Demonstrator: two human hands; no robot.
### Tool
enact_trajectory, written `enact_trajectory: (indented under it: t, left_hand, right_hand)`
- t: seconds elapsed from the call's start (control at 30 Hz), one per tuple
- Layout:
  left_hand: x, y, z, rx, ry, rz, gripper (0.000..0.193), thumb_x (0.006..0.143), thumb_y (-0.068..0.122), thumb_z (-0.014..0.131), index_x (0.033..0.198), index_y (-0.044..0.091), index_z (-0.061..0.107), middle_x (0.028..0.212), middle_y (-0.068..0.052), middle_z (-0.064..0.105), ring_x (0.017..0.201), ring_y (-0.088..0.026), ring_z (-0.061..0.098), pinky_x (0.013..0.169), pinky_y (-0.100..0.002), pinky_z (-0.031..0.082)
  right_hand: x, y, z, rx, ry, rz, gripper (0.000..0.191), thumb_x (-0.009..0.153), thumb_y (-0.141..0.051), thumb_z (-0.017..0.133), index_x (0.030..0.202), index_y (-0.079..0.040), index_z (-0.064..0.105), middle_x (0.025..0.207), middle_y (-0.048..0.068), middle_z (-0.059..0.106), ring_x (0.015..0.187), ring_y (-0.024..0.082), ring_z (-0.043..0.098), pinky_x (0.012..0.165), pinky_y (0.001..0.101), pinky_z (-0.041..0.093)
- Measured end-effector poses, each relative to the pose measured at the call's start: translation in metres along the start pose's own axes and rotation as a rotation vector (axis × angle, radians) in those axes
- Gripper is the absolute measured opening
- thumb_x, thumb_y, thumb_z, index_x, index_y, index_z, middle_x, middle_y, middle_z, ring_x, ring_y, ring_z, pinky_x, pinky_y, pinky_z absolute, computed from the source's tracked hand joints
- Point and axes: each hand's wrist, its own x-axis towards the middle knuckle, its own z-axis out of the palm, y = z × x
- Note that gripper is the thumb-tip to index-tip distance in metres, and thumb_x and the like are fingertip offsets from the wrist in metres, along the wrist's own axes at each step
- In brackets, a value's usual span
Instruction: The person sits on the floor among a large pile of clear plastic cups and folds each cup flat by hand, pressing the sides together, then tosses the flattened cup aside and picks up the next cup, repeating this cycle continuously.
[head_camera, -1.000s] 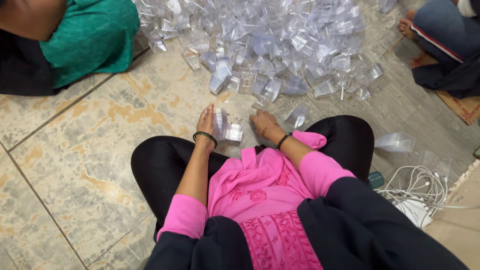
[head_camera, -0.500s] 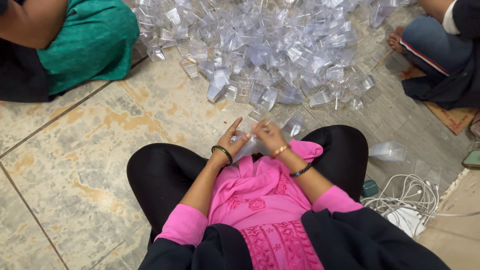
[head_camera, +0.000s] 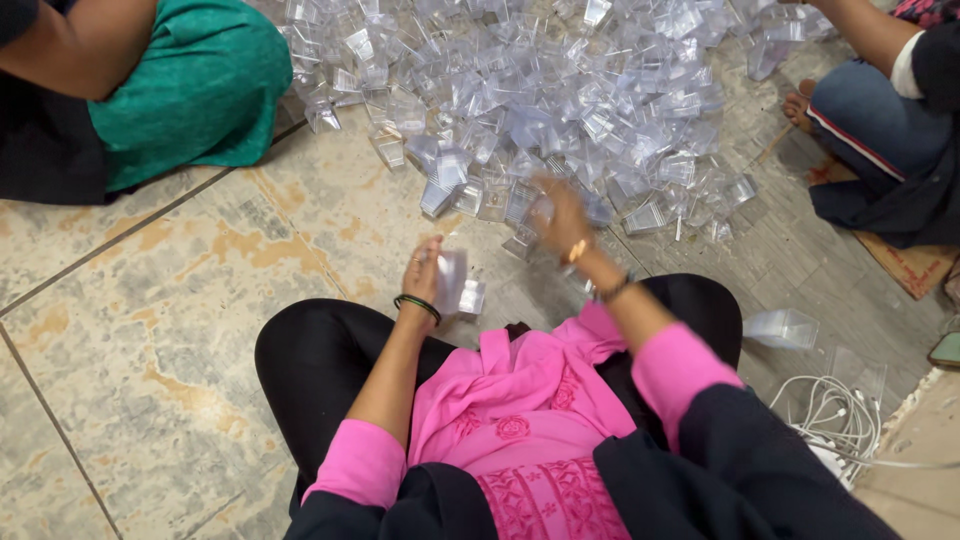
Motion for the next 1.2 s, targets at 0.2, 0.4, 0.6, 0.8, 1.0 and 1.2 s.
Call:
enact_trajectory:
  t: [0.2, 0.4, 0.6, 0.8, 1.0, 1.2]
  left_hand:
    - [0.014, 0.009, -0.001, -0.052, 0.012, 0.014, 0.043, 0.102, 0.04, 0.057, 0.135, 0.013, 0.062, 0.127, -0.002, 0.06, 0.118, -0.014, 0.052, 0.102, -0.028, 0.041]
    - [0.01, -0.007, 0.004, 0.105, -0.152, 0.005, 0.043, 0.102, 0.041, 0.058, 0.13, 0.009, 0.066, 0.119, -0.006, 0.066, 0.112, -0.016, 0.057, 0.1, -0.029, 0.043]
    - [-0.008, -0.004, 0.018, 0.255, -0.366, -0.092, 0.055, 0.104, 0.053, 0.047, 0.127, 0.008, 0.068, 0.125, -0.003, 0.066, 0.121, -0.013, 0.055, 0.106, -0.027, 0.039]
    - [-0.042, 0.009, 0.016, 0.081, -0.418, -0.296, 0.054, 0.105, 0.054, 0.053, 0.128, 0.006, 0.064, 0.117, -0.002, 0.063, 0.11, -0.015, 0.057, 0.094, -0.031, 0.049]
    - [-0.072, 0.009, 0.003, 0.074, -0.38, -0.032, 0.042, 0.098, 0.04, 0.068, 0.122, 0.005, 0.067, 0.102, 0.0, 0.068, 0.091, -0.009, 0.062, 0.079, -0.026, 0.052]
    - [-0.071, 0.013, -0.001, 0.183, -0.267, 0.102, 0.039, 0.098, 0.04, 0.064, 0.124, 0.012, 0.069, 0.107, 0.002, 0.07, 0.091, -0.008, 0.061, 0.078, -0.025, 0.05]
  right_hand:
    - [0.074, 0.062, -0.043, -0.492, -0.166, 0.195, 0.029, 0.092, 0.004, 0.062, 0.117, -0.008, 0.069, 0.12, 0.016, 0.069, 0.104, 0.041, 0.068, 0.09, 0.0492, 0.055]
    - [0.019, 0.07, -0.033, 0.68, 0.17, 0.669, 0.013, 0.101, -0.006, 0.063, 0.112, 0.0, 0.063, 0.096, 0.009, 0.075, 0.079, 0.019, 0.073, 0.073, 0.0335, 0.061]
    - [-0.076, 0.024, -0.01, 1.076, 0.051, 0.699, 0.016, 0.1, -0.008, 0.066, 0.116, -0.003, 0.064, 0.103, 0.01, 0.074, 0.082, 0.015, 0.071, 0.076, 0.0302, 0.06]
    - [-0.123, -0.013, 0.019, 1.086, -0.177, 0.34, 0.016, 0.107, -0.004, 0.057, 0.123, -0.004, 0.055, 0.116, 0.011, 0.071, 0.095, 0.014, 0.069, 0.086, 0.0291, 0.057]
    - [-0.134, -0.026, 0.022, 1.058, -0.365, 0.329, 0.033, 0.103, -0.009, 0.06, 0.133, -0.004, 0.051, 0.121, 0.01, 0.067, 0.092, 0.013, 0.069, 0.081, 0.0281, 0.058]
    - [-0.134, -0.031, 0.03, 0.924, -0.173, 0.382, 0.031, 0.107, -0.015, 0.059, 0.133, 0.002, 0.057, 0.116, 0.015, 0.073, 0.095, 0.017, 0.073, 0.083, 0.0295, 0.06]
